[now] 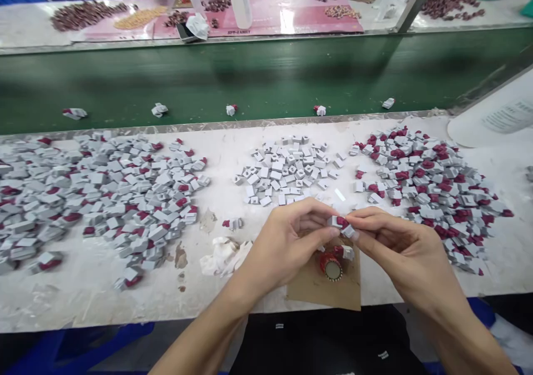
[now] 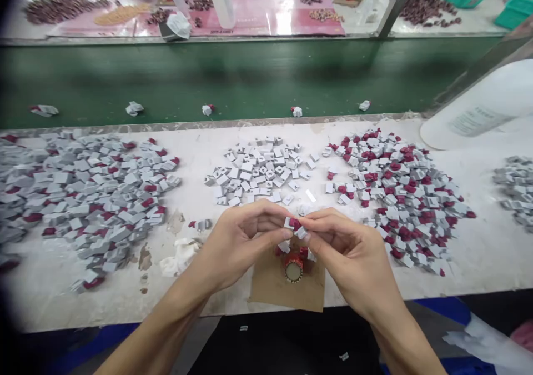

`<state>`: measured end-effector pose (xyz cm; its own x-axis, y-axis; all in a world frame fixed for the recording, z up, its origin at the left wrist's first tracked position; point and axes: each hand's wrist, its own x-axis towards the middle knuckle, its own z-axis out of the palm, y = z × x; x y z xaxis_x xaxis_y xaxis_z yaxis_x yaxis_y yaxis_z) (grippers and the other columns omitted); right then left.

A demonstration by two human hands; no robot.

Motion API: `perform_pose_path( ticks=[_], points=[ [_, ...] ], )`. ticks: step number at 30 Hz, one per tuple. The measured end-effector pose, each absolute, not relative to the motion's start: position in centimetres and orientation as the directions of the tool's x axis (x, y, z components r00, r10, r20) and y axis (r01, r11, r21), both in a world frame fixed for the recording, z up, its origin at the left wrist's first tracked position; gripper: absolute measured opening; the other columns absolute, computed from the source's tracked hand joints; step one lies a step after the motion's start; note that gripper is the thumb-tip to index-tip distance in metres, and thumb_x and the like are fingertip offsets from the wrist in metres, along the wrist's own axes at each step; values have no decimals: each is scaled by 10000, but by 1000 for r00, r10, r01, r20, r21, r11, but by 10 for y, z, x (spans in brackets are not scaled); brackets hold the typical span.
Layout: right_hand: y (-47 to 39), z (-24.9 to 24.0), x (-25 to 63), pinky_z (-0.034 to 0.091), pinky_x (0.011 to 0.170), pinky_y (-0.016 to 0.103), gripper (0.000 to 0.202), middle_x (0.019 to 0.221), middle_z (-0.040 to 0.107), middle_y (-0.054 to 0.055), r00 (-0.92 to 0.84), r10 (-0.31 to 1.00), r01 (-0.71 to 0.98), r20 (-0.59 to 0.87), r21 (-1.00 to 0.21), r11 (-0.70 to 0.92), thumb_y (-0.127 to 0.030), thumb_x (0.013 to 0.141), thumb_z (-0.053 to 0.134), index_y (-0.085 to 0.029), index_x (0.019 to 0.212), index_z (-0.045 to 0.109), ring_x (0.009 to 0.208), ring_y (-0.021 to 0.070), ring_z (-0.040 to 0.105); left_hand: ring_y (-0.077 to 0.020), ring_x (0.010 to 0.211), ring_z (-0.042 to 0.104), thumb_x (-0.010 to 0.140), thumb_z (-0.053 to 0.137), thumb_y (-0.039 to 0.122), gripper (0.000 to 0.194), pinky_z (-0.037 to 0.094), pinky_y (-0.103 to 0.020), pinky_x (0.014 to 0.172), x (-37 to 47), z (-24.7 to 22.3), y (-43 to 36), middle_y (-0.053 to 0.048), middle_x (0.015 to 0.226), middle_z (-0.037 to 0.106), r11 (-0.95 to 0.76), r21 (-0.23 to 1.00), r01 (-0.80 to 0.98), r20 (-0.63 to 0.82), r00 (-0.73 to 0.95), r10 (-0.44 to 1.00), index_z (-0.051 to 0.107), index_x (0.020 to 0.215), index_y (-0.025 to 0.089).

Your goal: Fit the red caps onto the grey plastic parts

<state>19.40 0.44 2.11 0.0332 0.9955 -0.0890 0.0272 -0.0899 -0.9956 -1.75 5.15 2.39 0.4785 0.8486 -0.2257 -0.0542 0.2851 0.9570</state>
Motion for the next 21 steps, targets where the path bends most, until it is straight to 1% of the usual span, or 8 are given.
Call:
perform_pose_path(
  ticks=[3, 6, 8, 10, 12, 15, 18, 21],
  points=[
    [29, 28, 185, 740, 753, 333, 73, 1066, 886, 72, -55, 994, 104, -92, -991, -86, -347, 963, 907, -335, 1018, 954, 948, 265, 862, -212, 1037, 838, 1009, 802, 179, 113, 684, -345, 959, -32, 31, 71, -46, 1090, 864, 170, 983, 69, -182, 502, 846, 804, 1114, 219],
    [77, 34, 172, 747, 866, 449, 254, 1141, 889, 103, -134, 985, 277, -105, -959, -64, -391, 963, 886, -287, 1191, 925, 1025, 308, 854, -227, 1039, 815, 1003, 799, 233, 119, 667, -389, 968, -55, 36, 108, -70, 1135, 857, 69, 969, 236, -173, 456, 873, 815, 1120, 211],
    [126, 33, 164, 731, 913, 497, 357, 1259, 868, 118, -76, 997, 457, -27, -889, 11, -341, 981, 841, -261, 1327, 871, 1082, 320, 837, -234, 996, 794, 976, 829, 283, 151, 655, -399, 942, -71, 36, 143, -82, 1132, 856, 27, 928, 371, -151, 309, 939, 829, 1104, 203],
    [181, 27, 157, 698, 974, 504, 369, 1336, 827, 124, 29, 996, 671, 90, -740, 47, -224, 1021, 724, -238, 1376, 825, 1098, 302, 818, -237, 996, 770, 944, 843, 274, 151, 633, -385, 952, -82, 33, 184, -83, 1147, 855, 26, 841, 540, -83, 81, 993, 839, 1075, 200],
    [234, 15, 148, 629, 1083, 567, 382, 1369, 788, 181, 79, 991, 748, 112, -663, 16, -150, 995, 705, -175, 1361, 814, 1144, 336, 794, -247, 1044, 767, 922, 825, 227, 151, 612, -364, 993, -87, 25, 227, -89, 1151, 853, 92, 758, 645, -32, -104, 994, 834, 1068, 188],
    [292, -8, 133, 566, 1131, 613, 296, 1423, 740, 241, 77, 993, 807, 90, -591, -9, -156, 961, 768, -141, 1248, 837, 1275, 416, 733, -270, 1087, 793, 917, 801, 202, 163, 599, -363, 1017, -87, 9, 282, -108, 1128, 852, 192, 698, 690, -52, -219, 974, 817, 1078, 182],
    [319, -26, 129, 582, 1099, 547, 98, 1291, 793, 150, 40, 997, 846, 63, -534, 0, -220, 992, 811, -180, 1080, 822, 1228, 342, 741, -297, 1106, 803, 934, 783, 222, 119, 598, -391, 1013, -88, -2, 313, -119, 1134, 853, 264, 629, 732, -88, -270, 959, 805, 1050, 205],
    [329, -29, 155, 585, 1080, 483, 108, 1212, 807, 77, 37, 996, 872, 84, -490, 9, -287, 1052, 778, -195, 1108, 791, 1154, 266, 750, -330, 1153, 780, 957, 762, 271, 156, 587, -414, 1038, -96, 0, 319, -140, 1150, 831, 272, 565, 779, -87, -271, 959, 786, 1093, 198]
  ],
)
